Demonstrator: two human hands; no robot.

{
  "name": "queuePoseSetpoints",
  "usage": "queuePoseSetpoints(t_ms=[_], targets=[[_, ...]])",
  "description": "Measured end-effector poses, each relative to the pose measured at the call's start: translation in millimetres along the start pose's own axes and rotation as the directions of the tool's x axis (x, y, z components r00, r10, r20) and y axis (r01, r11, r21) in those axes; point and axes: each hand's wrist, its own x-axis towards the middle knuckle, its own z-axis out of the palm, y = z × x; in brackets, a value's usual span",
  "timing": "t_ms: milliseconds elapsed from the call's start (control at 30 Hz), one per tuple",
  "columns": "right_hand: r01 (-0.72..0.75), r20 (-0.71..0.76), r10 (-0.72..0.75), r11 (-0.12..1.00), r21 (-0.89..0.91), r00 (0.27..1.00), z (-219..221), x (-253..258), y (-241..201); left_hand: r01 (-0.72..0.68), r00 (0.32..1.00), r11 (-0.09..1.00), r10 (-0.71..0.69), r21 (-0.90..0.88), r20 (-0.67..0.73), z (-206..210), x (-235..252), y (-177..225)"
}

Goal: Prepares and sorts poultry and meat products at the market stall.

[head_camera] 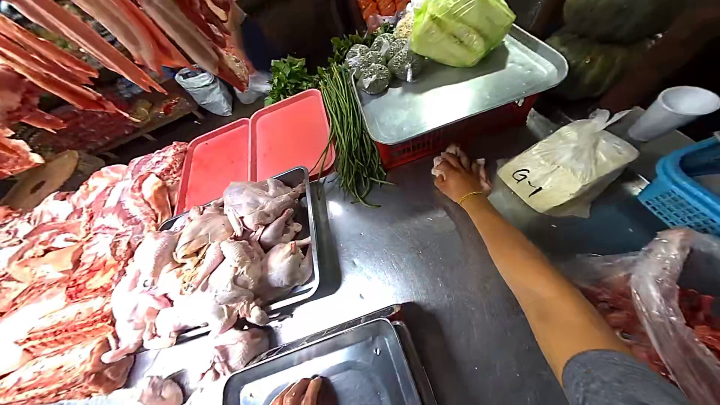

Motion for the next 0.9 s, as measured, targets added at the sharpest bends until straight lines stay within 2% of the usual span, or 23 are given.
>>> queuePoseSetpoints(t_ms=[100,167,267,333,400,533,600,700,767,833,900], targets=[[0.122,0.002,-0.122,0.992,-0.020,0.992,6.1,-11.0,1.0,0.006,1.000,1.000,-0.006,0.008,0.001,2.2,-2.7,-1.2],[0.100,0.008,-0.100,0.995,0.028,0.995,6.1,-22.7,-1.6,0.011,1.000,1.000,-0.011,0.006,-0.002,3.5,-4.5,-0.8],[-0.082,-0.040,0.086,0.992,0.099,0.995,-4.6,-55.4,-7.5,-0.004,1.000,1.000,0.004,0.004,-0.008,2.4,-2.9,1.4],[-0.209,-0.116,0.223,0.970,0.128,0.968,-16.8,-89.1,-16.8,-0.011,1.000,1.000,0.012,0.002,-0.016,3.1,-2.7,0.9],[-0.324,-0.115,0.339,0.937,0.130,0.934,-27.0,-130.3,-32.3,-0.017,1.000,1.000,0.016,-0.010,-0.023,4.9,-3.7,0.3],[-0.412,-0.050,0.420,0.904,0.118,0.906,-33.7,-224.9,-60.9,-0.025,1.000,1.000,0.025,-0.009,-0.013,4.5,-3.8,2.6],[-0.433,-0.103,0.442,0.896,0.102,0.891,-41.0,-282.0,-58.5,-0.036,0.999,0.999,0.036,-0.014,-0.007,2.6,-2.3,3.4],[-0.479,-0.230,0.482,0.875,0.073,0.846,-75.3,-394.3,-47.7,-0.039,0.999,0.998,0.039,-0.042,-0.009,2.8,-2.9,3.1],[-0.541,-0.242,0.534,0.840,0.044,0.810,-115.8,-471.1,-43.9,-0.051,0.999,0.997,0.050,-0.057,-0.015,3.9,-2.4,2.1],[-0.640,-0.210,0.632,0.767,0.037,0.746,-160.6,-527.3,-33.6,-0.058,0.998,0.995,0.056,-0.077,-0.028,5.3,-1.2,1.5],[-0.764,-0.140,0.775,0.632,0.130,0.617,-202.9,-563.0,-31.6,-0.079,0.996,0.992,0.074,-0.101,-0.055,5.3,-2.9,1.8]])
